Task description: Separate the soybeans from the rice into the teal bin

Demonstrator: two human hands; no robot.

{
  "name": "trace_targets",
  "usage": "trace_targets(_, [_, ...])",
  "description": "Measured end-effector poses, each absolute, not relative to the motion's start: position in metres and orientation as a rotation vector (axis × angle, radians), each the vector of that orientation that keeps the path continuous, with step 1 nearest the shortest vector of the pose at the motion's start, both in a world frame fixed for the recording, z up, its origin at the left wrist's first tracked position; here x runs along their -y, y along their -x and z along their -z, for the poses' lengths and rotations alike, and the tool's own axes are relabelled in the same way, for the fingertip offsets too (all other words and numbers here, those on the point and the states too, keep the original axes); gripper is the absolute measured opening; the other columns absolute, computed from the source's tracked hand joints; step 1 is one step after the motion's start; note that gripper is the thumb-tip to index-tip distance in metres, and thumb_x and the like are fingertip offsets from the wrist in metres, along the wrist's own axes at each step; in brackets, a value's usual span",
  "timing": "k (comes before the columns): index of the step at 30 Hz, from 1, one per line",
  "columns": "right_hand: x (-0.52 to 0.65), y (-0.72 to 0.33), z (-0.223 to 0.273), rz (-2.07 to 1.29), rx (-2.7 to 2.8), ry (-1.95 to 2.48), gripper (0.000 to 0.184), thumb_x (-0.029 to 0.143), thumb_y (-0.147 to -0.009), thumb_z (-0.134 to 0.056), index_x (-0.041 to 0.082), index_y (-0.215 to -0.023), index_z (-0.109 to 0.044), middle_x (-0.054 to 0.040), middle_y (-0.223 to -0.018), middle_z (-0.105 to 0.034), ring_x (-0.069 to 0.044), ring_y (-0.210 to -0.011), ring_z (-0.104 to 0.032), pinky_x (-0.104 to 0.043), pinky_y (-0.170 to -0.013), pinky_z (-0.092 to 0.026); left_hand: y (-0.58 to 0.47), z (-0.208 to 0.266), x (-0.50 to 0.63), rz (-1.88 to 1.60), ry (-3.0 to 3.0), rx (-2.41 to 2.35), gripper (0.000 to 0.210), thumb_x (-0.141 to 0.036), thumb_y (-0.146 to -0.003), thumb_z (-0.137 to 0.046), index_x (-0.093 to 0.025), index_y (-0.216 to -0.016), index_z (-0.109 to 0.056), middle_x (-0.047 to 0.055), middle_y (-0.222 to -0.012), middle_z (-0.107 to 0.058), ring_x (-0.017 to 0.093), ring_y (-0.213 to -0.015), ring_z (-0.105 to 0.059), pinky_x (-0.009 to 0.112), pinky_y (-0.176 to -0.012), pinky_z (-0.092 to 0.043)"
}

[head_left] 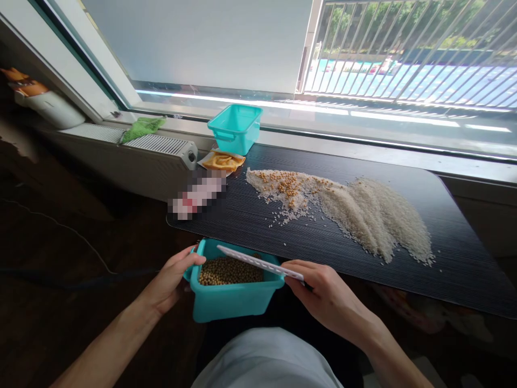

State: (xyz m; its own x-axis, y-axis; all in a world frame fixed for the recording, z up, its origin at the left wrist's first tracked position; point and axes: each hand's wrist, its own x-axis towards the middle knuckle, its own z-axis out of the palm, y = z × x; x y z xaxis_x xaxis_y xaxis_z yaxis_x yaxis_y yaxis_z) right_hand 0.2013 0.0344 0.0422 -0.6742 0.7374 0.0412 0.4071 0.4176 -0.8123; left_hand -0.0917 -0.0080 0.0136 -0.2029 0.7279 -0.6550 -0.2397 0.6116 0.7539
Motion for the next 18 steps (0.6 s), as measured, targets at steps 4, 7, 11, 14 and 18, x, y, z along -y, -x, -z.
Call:
trace_targets(4, [-0.033, -0.218, -0.032, -0.913, 2.149, 1.093, 0.028, 0.023, -0.096, -0.044, 0.024, -0.106, -0.071, -0.0059, -0.108, -0.073, -0.017, -0.091, -0.069, -0.025, -0.079, -0.054, 0.085, -0.012, 0.01, -0.918, -0.424, -1.53, 0.039, -0.03, -0.058, -0.077, -0.02, -0.092, -0.06, -0.006, -0.062, -0.056, 0.013, -0.05, -0.054, 0.022, -0.046, -0.039])
trace_targets(7, [-0.039, -0.234, -0.02, -0.761, 2.124, 1.191, 0.028, 0.025, -0.095, -0.046, 0.023, -0.107, -0.071, -0.0057, -0.106, -0.074, -0.019, -0.092, -0.07, -0.028, -0.081, -0.055, 0.069, -0.01, 0.01, -0.885, -0.407, -1.531, 0.044, -0.032, -0.056, -0.078, -0.021, -0.095, -0.06, -0.004, -0.069, -0.061, 0.014, -0.054, -0.057, 0.023, -0.049, -0.042])
trace_targets(11, [-0.051, -0.26, -0.007, -0.549, 2.017, 1.363, 0.027, 0.027, -0.094, -0.047, 0.021, -0.102, -0.072, -0.0069, -0.105, -0.075, -0.021, -0.093, -0.071, -0.03, -0.08, -0.055, 0.049, -0.003, 0.009, -0.854, -0.405, -1.479, 0.04, -0.032, -0.056, -0.077, -0.021, -0.09, -0.06, -0.005, -0.063, -0.057, 0.015, -0.052, -0.056, 0.023, -0.047, -0.04])
trace_targets(14, [-0.061, -0.281, -0.003, -0.413, 1.939, 1.505, 0.027, 0.031, -0.091, -0.05, 0.02, -0.097, -0.073, -0.0069, -0.098, -0.076, -0.022, -0.085, -0.071, -0.03, -0.073, -0.054, 0.039, 0.004, 0.008, -0.836, -0.419, -1.459, 0.033, -0.031, -0.057, -0.076, -0.021, -0.083, -0.058, -0.007, -0.056, -0.05, 0.014, -0.047, -0.052, 0.022, -0.043, -0.036])
trace_targets(18, [-0.075, -0.306, -0.005, -0.266, 1.851, 1.699, 0.028, 0.036, -0.088, -0.052, 0.019, -0.084, -0.074, -0.0046, -0.071, -0.073, -0.02, -0.06, -0.065, -0.028, -0.056, -0.047, 0.03, 0.004, 0.007, -0.81, -0.419, -1.447, 0.029, -0.03, -0.059, -0.076, -0.022, -0.077, -0.054, -0.009, -0.055, -0.046, 0.01, -0.043, -0.045, 0.021, -0.044, -0.036])
